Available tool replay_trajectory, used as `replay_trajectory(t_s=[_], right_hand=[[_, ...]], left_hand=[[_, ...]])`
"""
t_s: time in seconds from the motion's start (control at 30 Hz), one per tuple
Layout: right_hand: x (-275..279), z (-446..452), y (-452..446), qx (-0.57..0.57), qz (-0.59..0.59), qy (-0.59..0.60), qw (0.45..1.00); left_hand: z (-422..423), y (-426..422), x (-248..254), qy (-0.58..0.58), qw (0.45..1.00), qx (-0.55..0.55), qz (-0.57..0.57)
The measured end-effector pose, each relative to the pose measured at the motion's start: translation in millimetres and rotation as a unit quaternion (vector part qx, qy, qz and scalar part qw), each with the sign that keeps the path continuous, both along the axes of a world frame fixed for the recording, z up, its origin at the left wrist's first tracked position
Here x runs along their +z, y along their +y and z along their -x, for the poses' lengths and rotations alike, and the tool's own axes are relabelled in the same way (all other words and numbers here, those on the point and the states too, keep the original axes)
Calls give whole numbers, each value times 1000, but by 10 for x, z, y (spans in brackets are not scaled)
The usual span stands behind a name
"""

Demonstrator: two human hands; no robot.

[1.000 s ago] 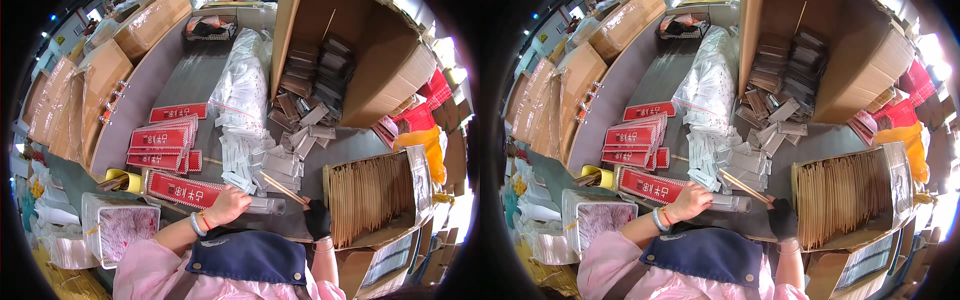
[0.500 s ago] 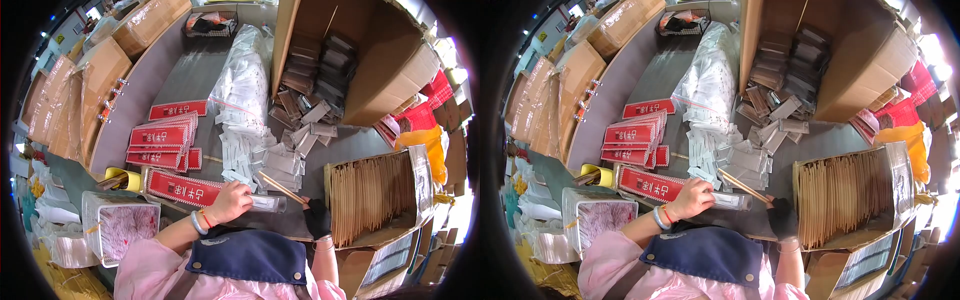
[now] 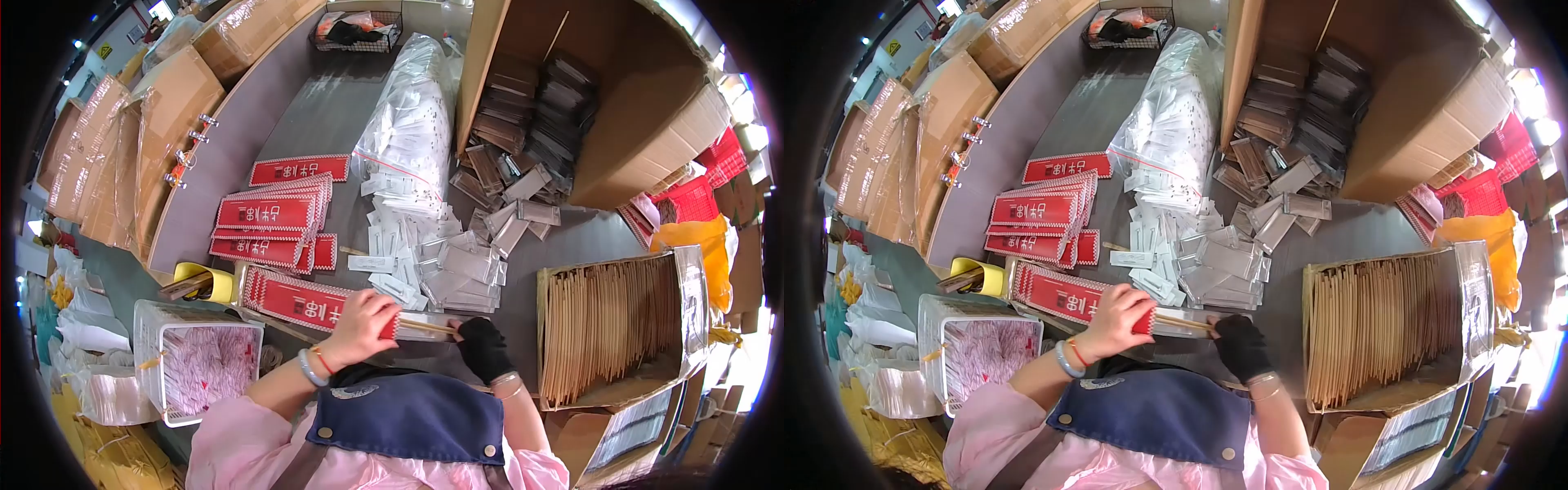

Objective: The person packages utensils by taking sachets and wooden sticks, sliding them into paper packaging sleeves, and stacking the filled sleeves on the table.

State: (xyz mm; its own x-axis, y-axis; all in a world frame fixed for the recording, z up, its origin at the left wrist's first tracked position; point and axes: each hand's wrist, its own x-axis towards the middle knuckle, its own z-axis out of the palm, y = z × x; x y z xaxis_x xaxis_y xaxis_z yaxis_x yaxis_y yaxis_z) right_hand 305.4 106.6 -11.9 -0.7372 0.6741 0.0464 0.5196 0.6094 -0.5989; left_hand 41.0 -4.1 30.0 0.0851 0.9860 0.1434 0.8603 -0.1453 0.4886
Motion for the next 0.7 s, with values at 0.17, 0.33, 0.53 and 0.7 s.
replay_trajectory(t_s=[0.17,0.33,0.53,0.7], right_hand=[[22,-177,158,-39,-59,-97,993],[-136,551,-271,-89,184,210,956],[244,352,-26,-9,-96,-14,995],[480,265,51,-3,-81,-46,996]], left_hand=[[-106,102,40,44,999,-10,-7],[-244,195,-78,46,999,-22,15],[-299,286,-42,85,993,-85,-9],[-55,459,448,127,978,-164,9]])
